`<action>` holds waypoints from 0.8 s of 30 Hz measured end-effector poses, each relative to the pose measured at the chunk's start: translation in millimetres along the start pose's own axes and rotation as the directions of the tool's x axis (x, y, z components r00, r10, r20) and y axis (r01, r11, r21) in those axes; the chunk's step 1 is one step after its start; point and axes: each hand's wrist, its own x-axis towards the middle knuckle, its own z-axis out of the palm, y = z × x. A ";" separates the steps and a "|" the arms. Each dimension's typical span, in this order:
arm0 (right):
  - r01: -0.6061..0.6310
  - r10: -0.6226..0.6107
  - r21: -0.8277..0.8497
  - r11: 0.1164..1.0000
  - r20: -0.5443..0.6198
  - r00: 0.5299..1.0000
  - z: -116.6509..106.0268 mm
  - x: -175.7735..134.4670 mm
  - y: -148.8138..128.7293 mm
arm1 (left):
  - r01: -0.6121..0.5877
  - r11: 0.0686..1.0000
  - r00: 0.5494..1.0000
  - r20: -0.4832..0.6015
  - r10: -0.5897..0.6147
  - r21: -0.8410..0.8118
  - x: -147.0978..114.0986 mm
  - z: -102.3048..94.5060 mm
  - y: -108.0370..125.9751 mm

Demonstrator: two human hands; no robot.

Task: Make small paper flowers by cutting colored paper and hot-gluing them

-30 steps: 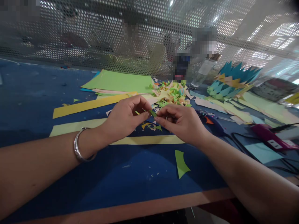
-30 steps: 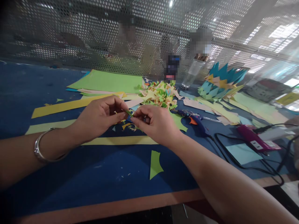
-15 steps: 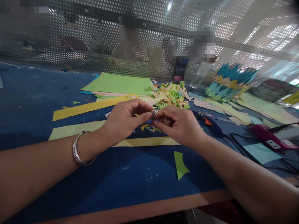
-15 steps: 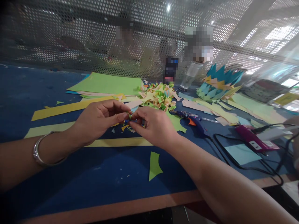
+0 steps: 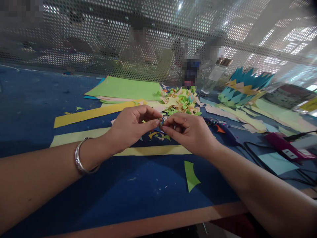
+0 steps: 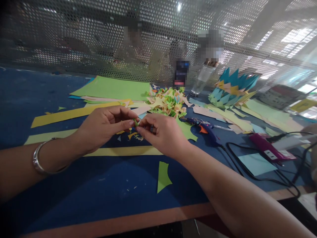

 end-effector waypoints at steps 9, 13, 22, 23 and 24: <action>-0.011 0.010 0.019 1.000 0.014 1.000 0.7 0.6 0.3 | 0.006 1.000 1.000 -0.010 -0.006 0.013 0.2 0.7 4.9; -0.012 0.011 0.012 1.000 0.009 1.000 0.7 0.3 -1.4 | 0.008 0.998 1.000 -0.027 -0.007 0.058 0.0 0.5 7.3; 0.038 -0.039 -0.018 0.999 -0.045 0.998 -2.4 -1.0 -0.9 | 0.007 1.000 1.000 0.017 -0.006 -0.029 -0.2 -1.6 4.2; 0.039 -0.040 -0.022 0.999 -0.046 0.998 -2.7 -1.1 -0.8 | 0.000 0.999 0.999 0.033 0.002 -0.040 0.2 -1.8 4.2; 0.040 -0.041 -0.026 0.999 -0.049 0.998 -3.0 -1.2 -0.8 | -0.008 0.999 0.999 0.050 0.010 -0.053 0.5 -1.9 4.1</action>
